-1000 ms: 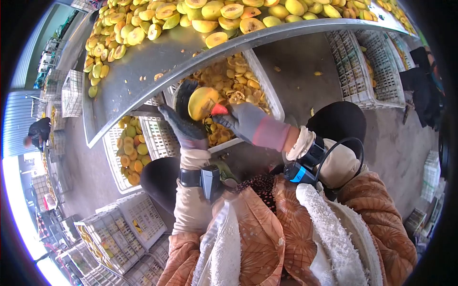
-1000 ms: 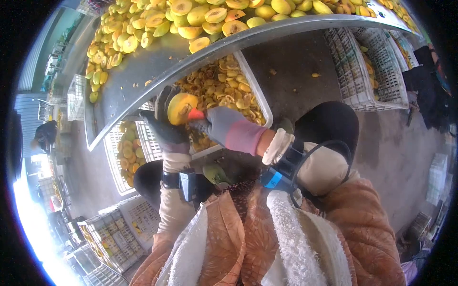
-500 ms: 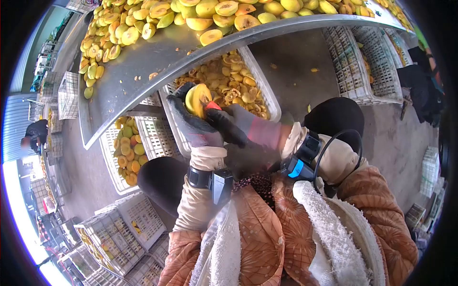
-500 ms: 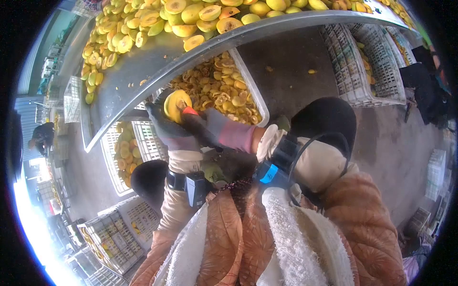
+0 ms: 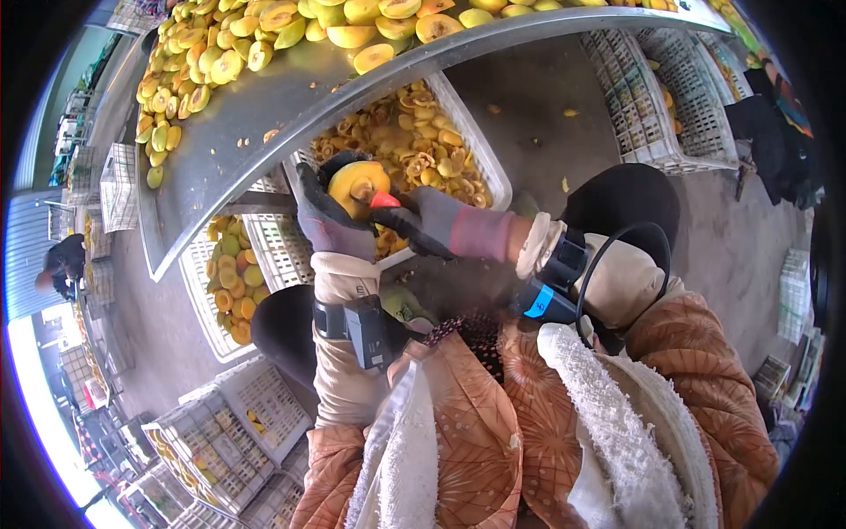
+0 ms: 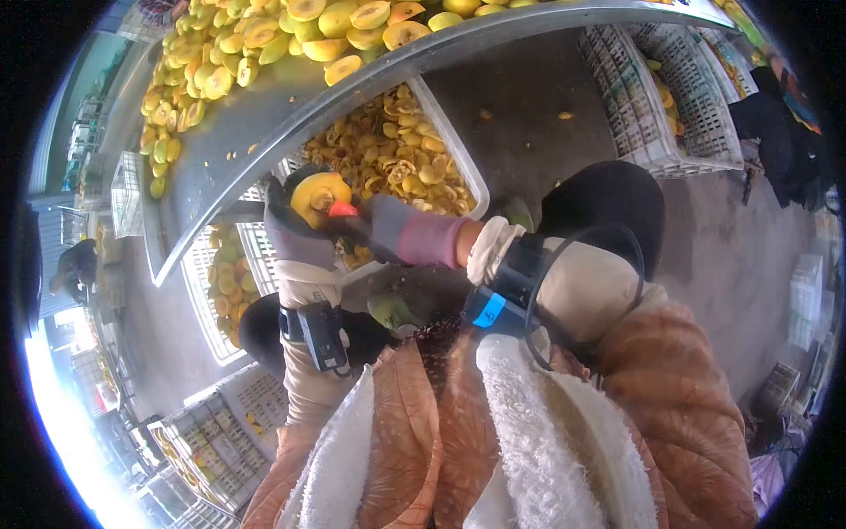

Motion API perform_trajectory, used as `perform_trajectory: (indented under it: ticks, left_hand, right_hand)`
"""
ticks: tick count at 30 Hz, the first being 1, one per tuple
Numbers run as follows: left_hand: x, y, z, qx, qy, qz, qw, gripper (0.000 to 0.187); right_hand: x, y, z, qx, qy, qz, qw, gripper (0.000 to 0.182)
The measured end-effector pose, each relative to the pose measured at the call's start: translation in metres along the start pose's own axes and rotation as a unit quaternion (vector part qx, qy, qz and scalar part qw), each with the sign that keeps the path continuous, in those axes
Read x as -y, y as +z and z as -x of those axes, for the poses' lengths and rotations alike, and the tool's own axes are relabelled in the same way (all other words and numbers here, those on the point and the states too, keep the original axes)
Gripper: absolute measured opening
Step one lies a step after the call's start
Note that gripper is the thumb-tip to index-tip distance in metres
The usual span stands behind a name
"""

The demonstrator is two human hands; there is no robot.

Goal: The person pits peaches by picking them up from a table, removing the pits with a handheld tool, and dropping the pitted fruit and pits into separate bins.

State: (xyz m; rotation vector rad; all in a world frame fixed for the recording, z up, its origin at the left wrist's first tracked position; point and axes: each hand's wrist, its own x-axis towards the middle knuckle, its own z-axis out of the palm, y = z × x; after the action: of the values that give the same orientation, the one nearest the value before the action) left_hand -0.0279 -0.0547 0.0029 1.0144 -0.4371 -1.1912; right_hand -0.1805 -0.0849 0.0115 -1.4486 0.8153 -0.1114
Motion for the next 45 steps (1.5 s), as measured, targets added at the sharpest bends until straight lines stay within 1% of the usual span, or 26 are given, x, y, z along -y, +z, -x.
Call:
perform_trajectory:
  ticks: [3, 5, 8, 10, 12, 13, 15, 19, 21, 22, 25, 27, 30, 31, 32, 33, 34, 36, 37, 38, 39, 40, 42, 43, 44, 45]
  left_hand:
    - [-0.01, 0.028, 0.018, -0.001, -0.018, 0.048, 0.999, 0.048]
    - [-0.006, 0.051, 0.02, -0.2, 0.077, 0.019, 0.977, 0.049]
    - [0.004, 0.033, 0.015, -0.113, 0.151, -0.045, 0.981, 0.05]
    - [0.007, 0.035, 0.015, -0.106, 0.141, -0.04, 0.983, 0.049]
    - [0.011, 0.034, 0.018, -0.1, 0.131, -0.036, 0.986, 0.049]
    - [0.015, 0.031, 0.019, -0.092, 0.172, -0.118, 0.974, 0.049]
    - [0.017, 0.034, 0.023, -0.083, 0.208, -0.2, 0.954, 0.049]
    - [0.012, 0.025, 0.016, -0.101, 0.186, -0.098, 0.972, 0.048]
    - [0.01, 0.026, 0.017, -0.098, 0.174, -0.099, 0.975, 0.046]
    - [0.01, 0.027, 0.014, -0.094, 0.175, -0.099, 0.975, 0.046]
    - [0.015, 0.02, 0.008, -0.129, 0.229, -0.183, 0.947, 0.048]
    - [0.013, 0.012, 0.003, -0.052, 0.345, -0.293, 0.89, 0.05]
    - [-0.001, 0.007, 0.008, -0.05, 0.254, -0.268, 0.928, 0.051]
    - [-0.004, 0.009, 0.007, -0.085, 0.191, -0.166, 0.964, 0.054]
    - [-0.003, 0.01, 0.009, -0.086, 0.192, -0.166, 0.963, 0.054]
    - [-0.001, 0.012, 0.011, -0.09, 0.201, -0.18, 0.959, 0.054]
    - [0.002, 0.013, 0.012, -0.091, 0.209, -0.194, 0.954, 0.055]
    - [0.002, 0.01, 0.01, -0.042, 0.25, -0.243, 0.936, 0.057]
    - [0.0, 0.006, 0.008, 0.001, 0.295, -0.288, 0.911, 0.058]
    - [-0.001, 0.003, 0.008, 0.043, 0.339, -0.331, 0.879, 0.06]
    - [-0.001, 0.001, 0.007, 0.046, 0.322, -0.314, 0.892, 0.062]
    - [0.001, -0.002, 0.006, 0.046, 0.323, -0.314, 0.892, 0.062]
    - [0.004, -0.002, 0.002, -0.06, 0.285, -0.234, 0.927, 0.061]
    - [-0.001, -0.006, 0.005, 0.003, 0.204, -0.147, 0.968, 0.06]
    - [-0.001, -0.006, 0.007, 0.004, 0.206, -0.147, 0.967, 0.06]
    - [0.0, -0.005, 0.007, -0.003, 0.14, -0.042, 0.989, 0.059]
  right_hand:
    - [-0.001, 0.007, -0.004, 0.003, 0.058, -0.106, 0.993, 0.053]
    - [0.0, 0.006, 0.0, 0.009, 0.024, -0.147, 0.989, 0.052]
    - [-0.001, 0.007, 0.001, 0.017, 0.001, -0.21, 0.978, 0.051]
    - [-0.007, 0.01, -0.002, 0.015, 0.011, -0.228, 0.973, 0.05]
    - [-0.013, 0.014, -0.003, -0.024, -0.197, -0.217, 0.956, 0.046]
    - [-0.015, 0.011, -0.001, -0.025, -0.197, -0.218, 0.956, 0.046]
    - [-0.002, 0.004, 0.009, 0.083, 0.035, -0.332, 0.939, 0.042]
    - [-0.003, 0.008, 0.009, 0.118, 0.089, -0.409, 0.9, 0.04]
    - [0.004, 0.013, 0.009, 0.027, -0.001, -0.292, 0.956, 0.04]
    - [0.003, 0.01, 0.008, 0.024, -0.003, -0.292, 0.956, 0.04]
    - [-0.008, 0.007, 0.003, 0.14, 0.052, -0.385, 0.911, 0.042]
    - [-0.009, 0.006, 0.001, 0.218, 0.088, -0.44, 0.867, 0.044]
    - [0.005, 0.008, 0.012, 0.191, 0.103, -0.454, 0.864, 0.045]
    - [0.002, 0.015, 0.007, 0.194, 0.104, -0.453, 0.864, 0.045]
    - [0.002, 0.023, -0.002, 0.095, 0.011, -0.335, 0.937, 0.046]
    - [0.002, 0.027, -0.006, -0.009, -0.081, -0.207, 0.975, 0.047]
    - [-0.002, 0.027, -0.006, -0.012, -0.081, -0.21, 0.974, 0.047]
    - [0.007, 0.023, 0.003, 0.078, 0.042, -0.354, 0.931, 0.047]
    - [0.004, 0.021, 0.004, 0.077, 0.043, -0.357, 0.93, 0.047]
    - [0.001, 0.016, 0.003, 0.19, 0.111, -0.449, 0.866, 0.047]
    - [0.0, 0.013, 0.002, 0.298, 0.174, -0.527, 0.776, 0.048]
    - [-0.001, 0.012, 0.0, 0.299, 0.174, -0.527, 0.777, 0.048]
    - [0.002, 0.011, -0.003, 0.394, 0.151, -0.556, 0.716, 0.047]
    - [0.002, 0.01, 0.001, 0.394, 0.15, -0.556, 0.717, 0.047]
    - [0.008, 0.009, 0.011, 0.306, 0.107, -0.473, 0.819, 0.046]
    - [0.012, 0.009, 0.016, 0.212, 0.061, -0.377, 0.9, 0.044]
